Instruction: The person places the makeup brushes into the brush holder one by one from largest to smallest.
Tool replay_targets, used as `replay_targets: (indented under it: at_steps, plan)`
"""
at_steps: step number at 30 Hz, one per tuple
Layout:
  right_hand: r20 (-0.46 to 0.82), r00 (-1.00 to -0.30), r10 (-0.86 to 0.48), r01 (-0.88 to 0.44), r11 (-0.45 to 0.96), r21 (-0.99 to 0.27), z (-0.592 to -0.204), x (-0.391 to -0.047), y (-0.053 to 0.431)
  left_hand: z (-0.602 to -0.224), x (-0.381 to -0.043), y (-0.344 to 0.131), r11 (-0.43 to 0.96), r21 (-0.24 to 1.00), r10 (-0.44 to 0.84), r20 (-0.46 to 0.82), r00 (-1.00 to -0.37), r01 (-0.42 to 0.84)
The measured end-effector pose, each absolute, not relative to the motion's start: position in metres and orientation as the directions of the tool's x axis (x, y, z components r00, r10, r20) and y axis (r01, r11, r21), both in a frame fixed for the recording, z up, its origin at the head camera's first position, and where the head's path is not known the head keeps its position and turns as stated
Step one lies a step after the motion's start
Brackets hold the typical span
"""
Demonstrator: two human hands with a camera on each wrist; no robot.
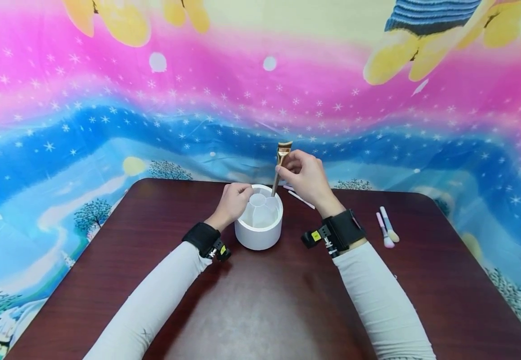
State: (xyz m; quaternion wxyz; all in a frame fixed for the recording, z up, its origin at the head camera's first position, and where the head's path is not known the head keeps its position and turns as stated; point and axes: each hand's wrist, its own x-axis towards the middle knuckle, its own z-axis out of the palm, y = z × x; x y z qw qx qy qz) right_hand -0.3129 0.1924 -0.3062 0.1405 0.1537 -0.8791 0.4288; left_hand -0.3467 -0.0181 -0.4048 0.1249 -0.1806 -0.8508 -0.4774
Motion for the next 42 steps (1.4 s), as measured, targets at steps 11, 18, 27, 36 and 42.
replay_targets:
  at_steps: [11,18,27,36,42]
  plan:
    - [0.345,-0.905,-0.248,-0.419,0.649,-0.635,-0.327,-0.314,0.190,-0.406,-0.345,-0.018,0.521,0.733,0.230,0.373,-0.899,0.437]
    - [0.287,-0.913,-0.290,-0.408,0.678,-0.611,-0.330,-0.312,0.190,-0.405,-0.344,-0.018,0.513,0.729,0.241,0.384,-0.891,0.453]
    - [0.277,-0.904,-0.327,-0.428,0.665,-0.613,-0.330,-0.311,0.192,-0.405,-0.344,-0.018,0.522,0.723,0.239,0.384,-0.892,0.452]
    - [0.336,-0.899,-0.280,-0.432,0.692,-0.578,-0.314,-0.304,0.214,-0.404,-0.345,-0.017,0.535,0.704,0.232,0.410,-0.882,0.467]
    - [0.364,-0.903,-0.230,-0.409,0.720,-0.561,-0.301,-0.295,0.241,-0.403,-0.345,-0.018,0.538,0.703,0.222,0.415,-0.882,0.466]
